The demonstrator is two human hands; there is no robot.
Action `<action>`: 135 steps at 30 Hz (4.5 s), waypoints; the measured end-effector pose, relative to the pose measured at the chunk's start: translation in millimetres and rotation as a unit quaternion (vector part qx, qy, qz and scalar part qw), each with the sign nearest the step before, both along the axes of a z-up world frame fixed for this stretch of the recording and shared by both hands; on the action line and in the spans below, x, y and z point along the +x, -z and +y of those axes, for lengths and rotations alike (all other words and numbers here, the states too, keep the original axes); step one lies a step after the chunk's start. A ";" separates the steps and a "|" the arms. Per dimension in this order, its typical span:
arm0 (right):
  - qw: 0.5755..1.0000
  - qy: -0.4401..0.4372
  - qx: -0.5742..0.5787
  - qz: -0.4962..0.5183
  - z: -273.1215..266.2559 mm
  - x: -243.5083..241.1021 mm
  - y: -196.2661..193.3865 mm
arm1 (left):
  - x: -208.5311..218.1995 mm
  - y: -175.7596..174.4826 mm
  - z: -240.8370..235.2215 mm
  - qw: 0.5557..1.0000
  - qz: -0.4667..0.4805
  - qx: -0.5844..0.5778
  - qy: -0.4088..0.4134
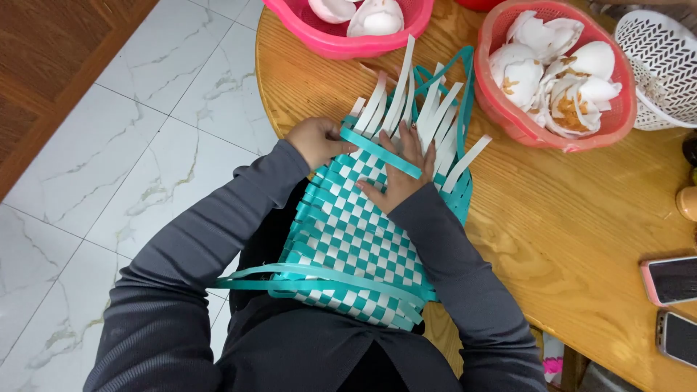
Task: Weaving a basket using teal and white plastic strips by interlacing them in a checkerboard pattern.
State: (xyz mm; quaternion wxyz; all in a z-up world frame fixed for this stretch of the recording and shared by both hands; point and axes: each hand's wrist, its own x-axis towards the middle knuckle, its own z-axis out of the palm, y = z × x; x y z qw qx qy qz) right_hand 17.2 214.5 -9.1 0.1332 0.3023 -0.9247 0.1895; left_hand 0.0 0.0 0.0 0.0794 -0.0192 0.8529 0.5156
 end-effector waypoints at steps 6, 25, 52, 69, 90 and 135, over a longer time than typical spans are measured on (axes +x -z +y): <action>1.000 0.002 0.006 -0.001 -0.5 0.1 2.2 | -29.9 70.6 0.0 0.999 -0.027 0.038 0.008; 0.988 -0.003 -0.046 0.146 13.5 -7.1 -5.3 | 26.7 -23.5 34.6 0.998 0.050 0.021 0.003; 0.968 0.066 -0.141 -0.195 159.4 94.3 -180.9 | 162.0 -154.3 195.7 0.896 0.051 0.320 0.304; 0.938 -0.155 -0.006 -0.311 205.7 52.7 -207.2 | 61.5 -199.0 161.0 0.637 0.671 -0.228 0.303; 0.908 -0.092 0.077 -0.402 104.3 34.4 -142.2 | 26.6 -70.9 118.1 0.851 0.210 -0.279 0.392; 0.973 -0.030 0.171 -0.155 89.5 50.4 -54.8 | 54.0 -18.3 85.8 0.891 0.273 -0.185 0.312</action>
